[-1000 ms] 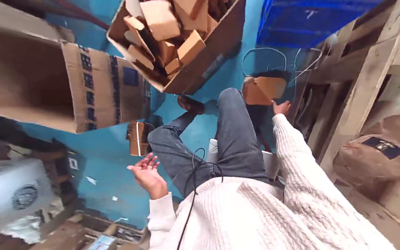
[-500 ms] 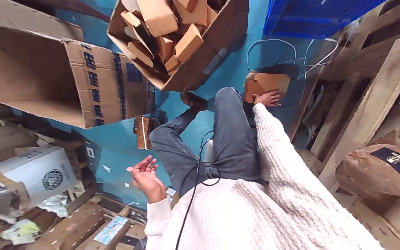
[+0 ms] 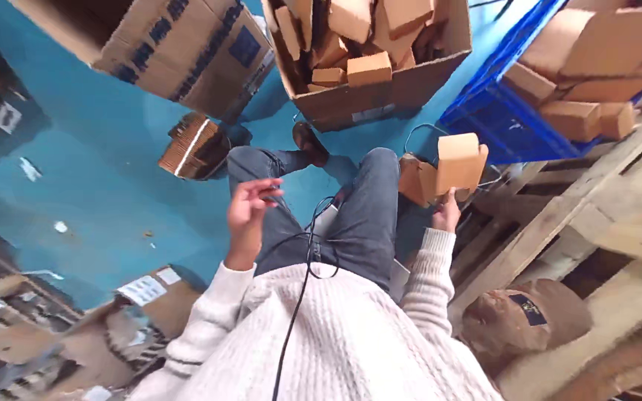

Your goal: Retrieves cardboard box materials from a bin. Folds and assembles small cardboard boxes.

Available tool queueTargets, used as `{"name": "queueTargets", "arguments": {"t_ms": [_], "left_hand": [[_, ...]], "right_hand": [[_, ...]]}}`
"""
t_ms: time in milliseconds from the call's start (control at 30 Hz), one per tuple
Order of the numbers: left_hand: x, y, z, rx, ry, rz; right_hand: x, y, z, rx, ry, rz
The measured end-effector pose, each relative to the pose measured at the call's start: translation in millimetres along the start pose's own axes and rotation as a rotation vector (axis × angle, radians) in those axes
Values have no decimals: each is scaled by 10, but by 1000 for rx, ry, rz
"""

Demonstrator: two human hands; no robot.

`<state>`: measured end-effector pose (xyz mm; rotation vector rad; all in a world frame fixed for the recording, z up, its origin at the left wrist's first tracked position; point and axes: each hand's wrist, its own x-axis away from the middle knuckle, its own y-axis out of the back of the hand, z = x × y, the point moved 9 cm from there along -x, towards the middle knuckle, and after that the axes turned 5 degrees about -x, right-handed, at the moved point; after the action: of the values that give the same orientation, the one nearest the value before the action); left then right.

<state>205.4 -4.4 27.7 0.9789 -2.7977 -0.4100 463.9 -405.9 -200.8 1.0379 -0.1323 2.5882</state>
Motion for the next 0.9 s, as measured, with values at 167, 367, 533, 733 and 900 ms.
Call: {"name": "queueTargets", "arguments": {"t_ms": [167, 367, 533, 733, 900], "left_hand": [[77, -680, -419, 111, -164, 288], [364, 158, -401, 406, -23, -68], [561, 588, -225, 430, -70, -64], [799, 474, -316, 557, -106, -223], [586, 603, -222, 426, -74, -243]], "right_hand": [[2052, -943, 99, 77, 12, 596], [3527, -1364, 353, 464, 863, 869], [3763, -1782, 473, 405, 929, 1281], [4093, -1956, 127, 493, 875, 1383], [4477, -1677, 57, 421, 881, 1304]]}}
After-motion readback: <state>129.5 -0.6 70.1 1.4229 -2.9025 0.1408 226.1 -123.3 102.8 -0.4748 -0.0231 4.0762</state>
